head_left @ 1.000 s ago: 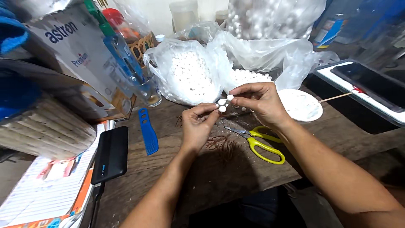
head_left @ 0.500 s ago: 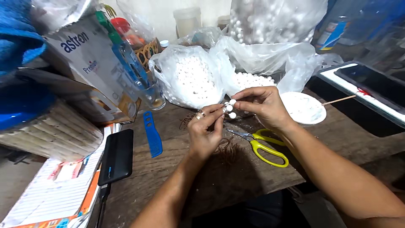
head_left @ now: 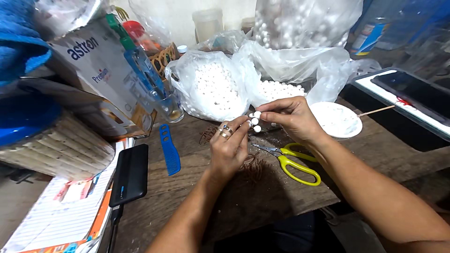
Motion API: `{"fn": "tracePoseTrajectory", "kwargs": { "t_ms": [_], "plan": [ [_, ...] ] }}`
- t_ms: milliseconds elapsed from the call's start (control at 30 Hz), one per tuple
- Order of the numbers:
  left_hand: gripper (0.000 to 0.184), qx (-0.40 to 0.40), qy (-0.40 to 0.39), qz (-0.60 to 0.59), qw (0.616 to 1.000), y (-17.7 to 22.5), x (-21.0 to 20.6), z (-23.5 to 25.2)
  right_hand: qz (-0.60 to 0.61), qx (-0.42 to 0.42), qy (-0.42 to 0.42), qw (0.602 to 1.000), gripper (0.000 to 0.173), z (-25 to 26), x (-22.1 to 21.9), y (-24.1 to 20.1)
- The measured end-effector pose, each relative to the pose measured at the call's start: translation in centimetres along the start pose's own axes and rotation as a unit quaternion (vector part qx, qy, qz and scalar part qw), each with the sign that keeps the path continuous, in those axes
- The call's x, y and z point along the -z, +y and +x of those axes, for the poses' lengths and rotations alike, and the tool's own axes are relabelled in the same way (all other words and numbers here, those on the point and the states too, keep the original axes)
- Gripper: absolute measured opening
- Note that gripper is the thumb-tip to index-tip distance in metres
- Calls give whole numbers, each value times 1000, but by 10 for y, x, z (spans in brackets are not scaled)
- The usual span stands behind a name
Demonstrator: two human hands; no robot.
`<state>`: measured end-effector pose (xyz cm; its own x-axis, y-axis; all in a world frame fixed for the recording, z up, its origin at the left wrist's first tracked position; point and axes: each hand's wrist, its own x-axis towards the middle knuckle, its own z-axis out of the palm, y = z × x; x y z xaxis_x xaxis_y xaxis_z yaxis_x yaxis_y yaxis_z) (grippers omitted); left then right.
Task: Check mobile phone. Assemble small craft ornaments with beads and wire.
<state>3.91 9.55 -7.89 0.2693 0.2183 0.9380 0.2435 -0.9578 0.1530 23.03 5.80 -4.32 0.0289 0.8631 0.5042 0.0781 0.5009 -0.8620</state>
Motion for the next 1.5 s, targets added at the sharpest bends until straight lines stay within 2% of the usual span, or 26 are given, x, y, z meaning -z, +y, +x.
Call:
{"fn": "tracePoseTrajectory", "kwargs": {
  "t_ms": [267,467,567,767,933,1067,1167,1267,1333,1500],
  "plan": [
    [20,-52,-28,92,994,0,3,0,6,2,-8,1000,20,1,0,2],
    [22,-66,-57,45,995,0,4,1,12,-17,1,1000,19,0,0,3],
    [28,-40,-61,-12,997,0,5,2,10,-16,0,1000,19,0,0,2],
    [14,51,-3,-90,995,1,0,2,-5,-1,-8,1000,18,-1,-3,1],
    [13,87,-2,-114,990,2,-1,2,-20,22,-17,999,17,-2,-3,1],
    [15,130,-3,-131,983,4,0,2,-27,29,-20,999,17,-2,-3,1],
    [25,182,-15,-133,974,7,1,3,-30,27,-22,999,17,-2,-3,0],
    [13,221,-2,-150,964,7,2,4,-34,29,-20,999,17,-3,-3,0],
    [7,231,-2,-154,961,7,2,4,-38,32,-19,999,17,-3,-3,0],
    [6,203,0,-131,970,6,1,3,-48,55,-25,997,16,-3,-5,0]
  ]
}}
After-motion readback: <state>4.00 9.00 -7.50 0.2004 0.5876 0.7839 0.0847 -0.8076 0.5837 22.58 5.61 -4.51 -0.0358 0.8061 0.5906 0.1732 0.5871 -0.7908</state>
